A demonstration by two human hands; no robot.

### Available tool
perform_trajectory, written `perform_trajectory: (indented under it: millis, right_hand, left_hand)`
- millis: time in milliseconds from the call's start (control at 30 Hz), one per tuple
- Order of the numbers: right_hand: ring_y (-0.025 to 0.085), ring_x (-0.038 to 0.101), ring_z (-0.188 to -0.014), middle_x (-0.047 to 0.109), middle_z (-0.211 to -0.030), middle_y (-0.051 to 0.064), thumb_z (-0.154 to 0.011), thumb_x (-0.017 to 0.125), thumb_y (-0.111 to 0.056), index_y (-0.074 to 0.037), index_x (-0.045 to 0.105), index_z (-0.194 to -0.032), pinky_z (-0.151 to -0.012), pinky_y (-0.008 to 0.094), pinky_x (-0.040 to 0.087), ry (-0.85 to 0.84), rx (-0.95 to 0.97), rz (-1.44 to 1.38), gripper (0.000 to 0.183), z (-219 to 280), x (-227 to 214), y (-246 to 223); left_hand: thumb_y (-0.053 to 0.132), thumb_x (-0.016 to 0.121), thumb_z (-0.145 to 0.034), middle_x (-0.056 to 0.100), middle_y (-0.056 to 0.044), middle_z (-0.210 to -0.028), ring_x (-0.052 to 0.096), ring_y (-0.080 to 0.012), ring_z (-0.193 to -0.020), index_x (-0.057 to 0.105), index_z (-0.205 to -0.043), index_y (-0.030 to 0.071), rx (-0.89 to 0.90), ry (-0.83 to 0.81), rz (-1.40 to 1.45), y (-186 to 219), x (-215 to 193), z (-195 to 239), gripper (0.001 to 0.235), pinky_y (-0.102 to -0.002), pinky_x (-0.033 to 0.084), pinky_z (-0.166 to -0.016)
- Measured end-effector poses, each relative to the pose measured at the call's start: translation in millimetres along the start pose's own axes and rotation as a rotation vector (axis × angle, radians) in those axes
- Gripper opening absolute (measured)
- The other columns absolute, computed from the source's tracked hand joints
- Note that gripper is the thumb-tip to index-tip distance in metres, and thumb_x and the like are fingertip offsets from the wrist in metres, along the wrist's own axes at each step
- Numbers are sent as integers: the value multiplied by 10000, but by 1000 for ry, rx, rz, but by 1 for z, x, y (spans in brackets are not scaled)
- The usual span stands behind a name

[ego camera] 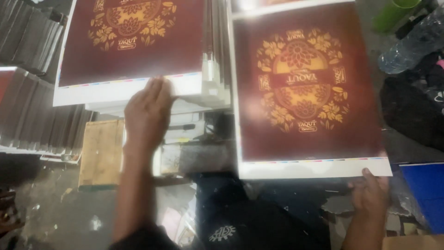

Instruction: Sorting and organizing printed sheets on a workbench in a print shop.

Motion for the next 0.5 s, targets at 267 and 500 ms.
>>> perform_trajectory:
  millis: [267, 500]
  right_hand:
    - [178, 679, -887, 654, -1234, 104, -1048, 590, -72, -28, 513, -1439, -590, 271, 557, 10, 64, 127, 401, -9, -14, 20]
    - [192, 674, -890, 649, -1238, 114, -1040, 553, -63, -18, 517, -1433, -576, 280, 551, 92, 98, 340, 397, -40, 17, 16]
  left_hand:
    - [90, 631, -1150, 666, -51, -820, 573, -150, -646, 622, -1041, 85, 1, 285, 0, -2, -20, -5, 109, -337, 441, -514]
    - [178, 667, -1117, 750, -87, -1004, 750, -202, -912, 657, -1087, 55, 19, 313, 125, 34, -37, 1, 128, -337, 568, -718]
Point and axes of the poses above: each hand's wrist, its own z-axis away from the middle knuckle, its own x-axis out of the palm, y = z × x, the point moved 4 cm from there along -z, towards the middle knuckle
